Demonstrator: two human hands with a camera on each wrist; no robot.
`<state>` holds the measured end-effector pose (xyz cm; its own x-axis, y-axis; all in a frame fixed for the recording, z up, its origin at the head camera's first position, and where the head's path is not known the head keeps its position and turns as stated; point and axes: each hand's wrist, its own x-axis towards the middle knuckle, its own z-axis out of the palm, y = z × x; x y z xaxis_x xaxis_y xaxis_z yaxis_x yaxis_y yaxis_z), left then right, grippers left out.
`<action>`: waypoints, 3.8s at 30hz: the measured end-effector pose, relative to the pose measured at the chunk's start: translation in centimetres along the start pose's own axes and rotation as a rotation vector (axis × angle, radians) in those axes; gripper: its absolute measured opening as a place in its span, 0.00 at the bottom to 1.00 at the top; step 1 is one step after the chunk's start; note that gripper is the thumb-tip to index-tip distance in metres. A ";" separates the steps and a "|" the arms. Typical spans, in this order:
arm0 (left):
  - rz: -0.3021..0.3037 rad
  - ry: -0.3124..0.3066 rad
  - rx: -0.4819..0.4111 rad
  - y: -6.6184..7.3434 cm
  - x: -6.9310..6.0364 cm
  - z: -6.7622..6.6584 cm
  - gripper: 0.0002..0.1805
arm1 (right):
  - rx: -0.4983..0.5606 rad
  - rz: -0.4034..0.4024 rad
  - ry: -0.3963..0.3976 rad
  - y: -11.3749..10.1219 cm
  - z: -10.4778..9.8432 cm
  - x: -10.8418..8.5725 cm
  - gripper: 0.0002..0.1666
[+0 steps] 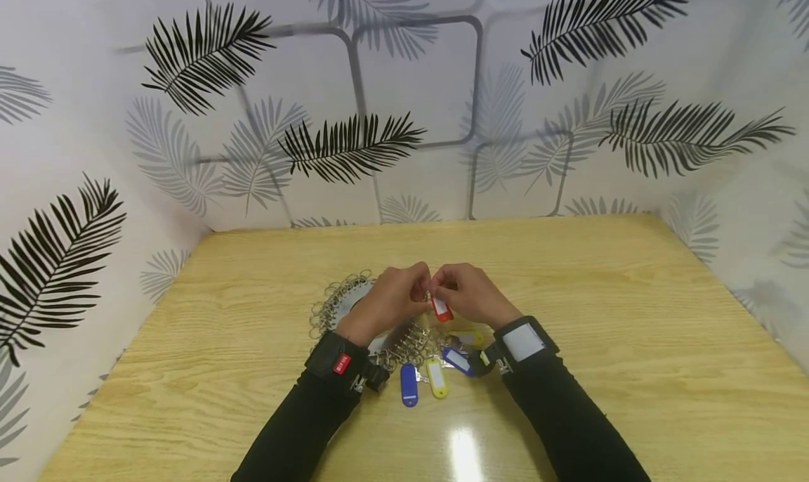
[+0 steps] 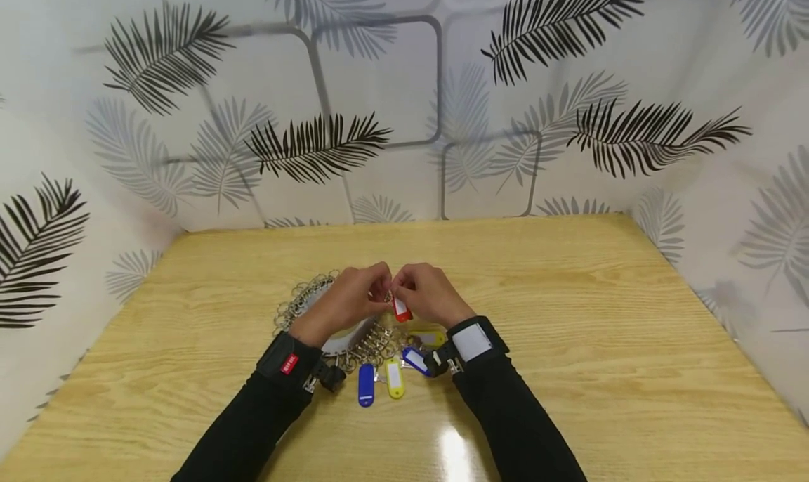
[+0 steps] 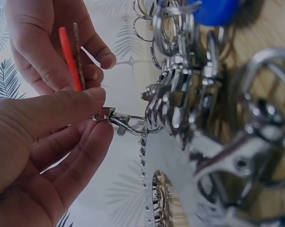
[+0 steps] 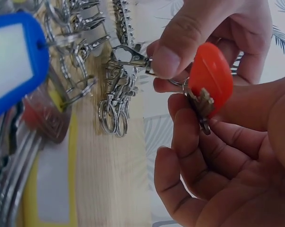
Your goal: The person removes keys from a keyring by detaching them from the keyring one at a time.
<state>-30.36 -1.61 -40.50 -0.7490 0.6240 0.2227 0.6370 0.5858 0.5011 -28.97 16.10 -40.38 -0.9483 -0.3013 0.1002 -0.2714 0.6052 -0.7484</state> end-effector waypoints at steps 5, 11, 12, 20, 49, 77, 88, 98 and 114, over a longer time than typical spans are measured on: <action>-0.026 -0.040 -0.028 -0.1 -0.1 -0.2 0.14 | -0.017 -0.011 -0.007 0.0 0.1 0.0 0.03; -0.125 -0.086 0.001 -0.1 -0.2 -0.6 0.09 | -0.033 -0.061 -0.030 0.0 0.1 -0.1 0.04; -0.127 -0.090 0.013 -0.2 -0.2 -0.6 0.09 | -0.035 -0.070 -0.035 0.0 0.2 -0.1 0.04; -0.076 -0.088 0.022 -0.1 -0.1 -0.5 0.06 | -0.042 -0.109 -0.043 0.2 0.4 -0.1 0.03; -0.129 -0.113 0.043 -0.2 -0.1 -0.4 0.04 | -0.047 -0.157 -0.058 0.3 0.4 -0.1 0.03; -0.097 -0.122 0.009 0.1 -0.1 -0.3 0.06 | -0.069 -0.091 -0.051 0.2 0.5 0.0 0.04; -0.082 -0.153 -0.028 0.1 0.0 -0.3 0.08 | -0.076 -0.072 -0.042 0.4 0.6 0.0 0.04; -0.038 -0.160 0.026 -0.2 -0.1 -0.3 0.06 | -0.085 -0.079 -0.066 0.5 0.7 0.1 0.06; -0.062 -0.124 0.026 0.0 -0.2 -0.4 0.08 | -0.098 -0.077 -0.053 0.6 0.6 0.1 0.04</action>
<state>-30.31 -1.90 -40.20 -0.7601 0.6441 0.0861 0.5955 0.6374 0.4889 -29.12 15.99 -41.16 -0.9146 -0.3867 0.1177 -0.3600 0.6468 -0.6723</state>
